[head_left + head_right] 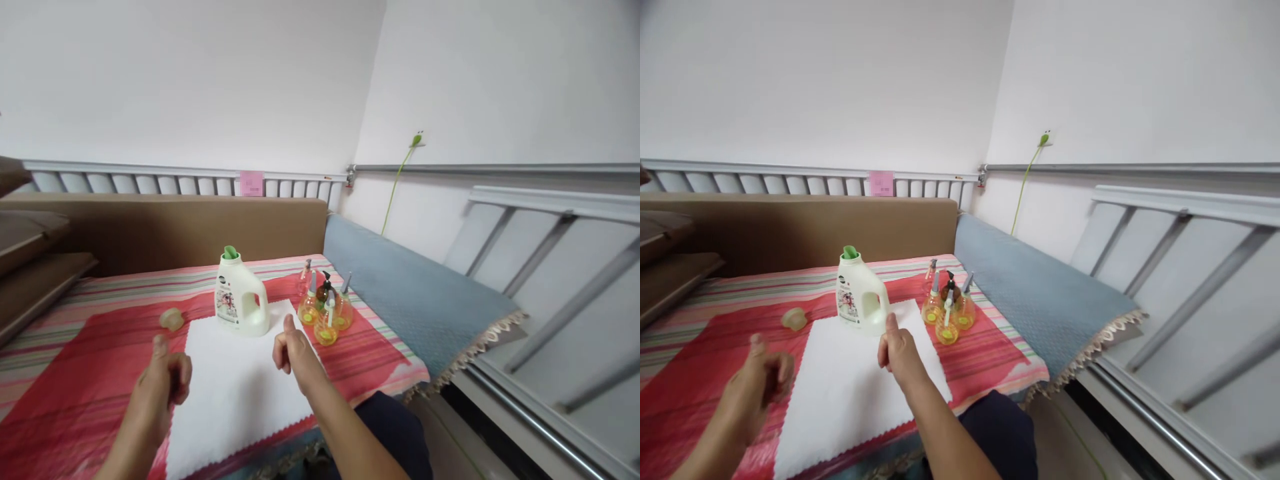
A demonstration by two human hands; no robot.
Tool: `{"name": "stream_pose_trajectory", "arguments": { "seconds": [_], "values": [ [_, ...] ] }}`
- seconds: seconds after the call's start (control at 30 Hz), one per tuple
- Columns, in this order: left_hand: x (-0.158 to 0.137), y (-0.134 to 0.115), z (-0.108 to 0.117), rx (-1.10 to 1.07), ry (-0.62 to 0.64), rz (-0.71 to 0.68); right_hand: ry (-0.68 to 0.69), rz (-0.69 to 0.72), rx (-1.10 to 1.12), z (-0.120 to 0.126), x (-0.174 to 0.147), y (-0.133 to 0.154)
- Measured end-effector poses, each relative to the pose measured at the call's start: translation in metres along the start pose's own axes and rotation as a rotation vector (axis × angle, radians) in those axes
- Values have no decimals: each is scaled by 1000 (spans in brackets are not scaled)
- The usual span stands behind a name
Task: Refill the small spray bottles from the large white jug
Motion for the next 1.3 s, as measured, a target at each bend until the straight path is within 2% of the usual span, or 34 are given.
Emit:
{"name": "stream_pose_trajectory", "arguments": {
  "seconds": [0.07, 0.13, 0.17, 0.23, 0.33, 0.4, 0.53, 0.7, 0.87, 1.2, 1.3],
  "values": [
    [-6, -15, 1, 72, 24, -89, -3, 117, -23, 6, -9, 19],
    [-9, -27, 4, 160, -22, -213, -10, 249, -44, 10, -11, 31],
    [-8, -28, 5, 190, -58, -242, -20, 269, -53, 11, -7, 31],
    [2, -21, 5, 188, -104, -188, -38, 177, -65, 10, 13, 14],
    [25, 14, 0, 34, -62, 103, 2, -78, -64, 4, 55, -35],
    [37, 37, -3, -68, -58, 241, 52, -161, -47, -1, 76, -66],
    [50, 64, -12, -86, -158, 293, 132, -189, -5, -4, 91, -103],
    [64, 72, -50, -37, -151, 246, 203, -184, 89, -1, 92, -121],
    [69, 85, -75, -13, -156, 243, 211, -142, 134, 2, 91, -120],
    [60, 90, -83, 67, -256, 128, 157, 14, 23, 15, 75, -100],
    [59, 81, -84, 128, -199, 14, 105, 42, -35, 16, 77, -97]
  ]
}}
Point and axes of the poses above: each hand's wrist, its own x-axis towards the middle knuckle, its own z-axis out of the back of the hand, y = z × x, the point moved 4 cm from there along x, towards the middle knuckle, and after that the axes turned 6 degrees about -x, right-handed, at the moved point
